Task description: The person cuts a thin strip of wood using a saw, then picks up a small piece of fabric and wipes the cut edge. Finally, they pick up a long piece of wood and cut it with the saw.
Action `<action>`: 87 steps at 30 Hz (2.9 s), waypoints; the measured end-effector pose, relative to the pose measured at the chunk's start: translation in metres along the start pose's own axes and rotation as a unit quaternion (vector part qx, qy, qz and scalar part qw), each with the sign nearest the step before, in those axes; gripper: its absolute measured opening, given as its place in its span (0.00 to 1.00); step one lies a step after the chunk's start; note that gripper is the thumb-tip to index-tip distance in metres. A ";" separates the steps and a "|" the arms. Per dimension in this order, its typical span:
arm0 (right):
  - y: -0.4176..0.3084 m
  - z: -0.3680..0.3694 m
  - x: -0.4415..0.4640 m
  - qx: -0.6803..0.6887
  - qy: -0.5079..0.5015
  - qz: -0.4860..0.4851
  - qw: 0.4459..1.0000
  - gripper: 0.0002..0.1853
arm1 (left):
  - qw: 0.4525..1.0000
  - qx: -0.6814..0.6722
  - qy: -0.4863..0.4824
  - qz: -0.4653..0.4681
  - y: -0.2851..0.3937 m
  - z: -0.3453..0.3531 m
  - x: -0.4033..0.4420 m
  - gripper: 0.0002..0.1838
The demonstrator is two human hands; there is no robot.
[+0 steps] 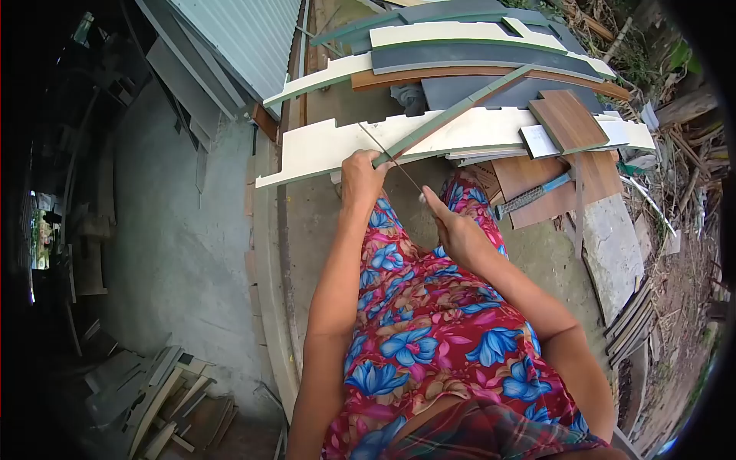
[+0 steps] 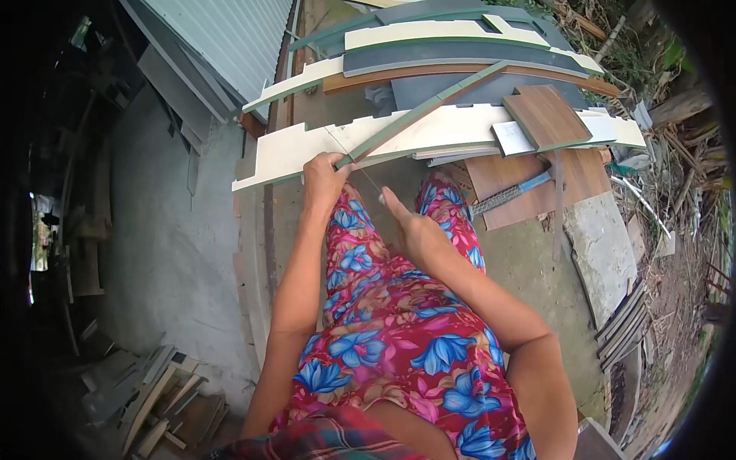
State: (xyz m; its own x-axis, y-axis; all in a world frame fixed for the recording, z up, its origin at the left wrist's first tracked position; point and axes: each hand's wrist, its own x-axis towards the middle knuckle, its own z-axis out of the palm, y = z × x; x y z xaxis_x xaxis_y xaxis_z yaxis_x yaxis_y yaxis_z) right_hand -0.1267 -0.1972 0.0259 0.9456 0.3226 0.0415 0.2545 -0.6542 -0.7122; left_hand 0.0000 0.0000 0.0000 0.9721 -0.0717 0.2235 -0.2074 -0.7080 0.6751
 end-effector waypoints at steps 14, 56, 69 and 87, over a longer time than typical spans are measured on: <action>0.004 0.022 0.058 -0.014 0.040 0.015 0.999 0.30 | 1.000 -0.014 0.001 -0.013 -0.006 0.004 0.001 0.15; -0.043 -0.026 -0.006 0.036 -0.031 0.106 0.993 0.33 | 0.998 -0.002 0.054 0.018 -0.005 0.003 -0.013 0.13; -0.043 -0.023 -0.005 -0.020 -0.037 0.096 0.995 0.33 | 1.000 0.003 0.020 0.010 0.003 -0.002 -0.009 0.12; -0.027 -0.013 -0.012 -0.045 -0.034 0.054 0.997 0.39 | 1.000 -0.020 0.000 0.005 0.011 0.000 -0.010 0.14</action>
State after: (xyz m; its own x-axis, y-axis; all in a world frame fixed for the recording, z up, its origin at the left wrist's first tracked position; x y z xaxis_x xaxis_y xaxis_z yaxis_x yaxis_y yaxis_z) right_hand -0.1420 -0.1927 0.0539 0.9533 0.2908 -0.0818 0.1722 -0.7458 -0.6436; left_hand -0.0121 -0.0070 0.0053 0.9700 -0.0790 0.2297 -0.2212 -0.6780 0.7010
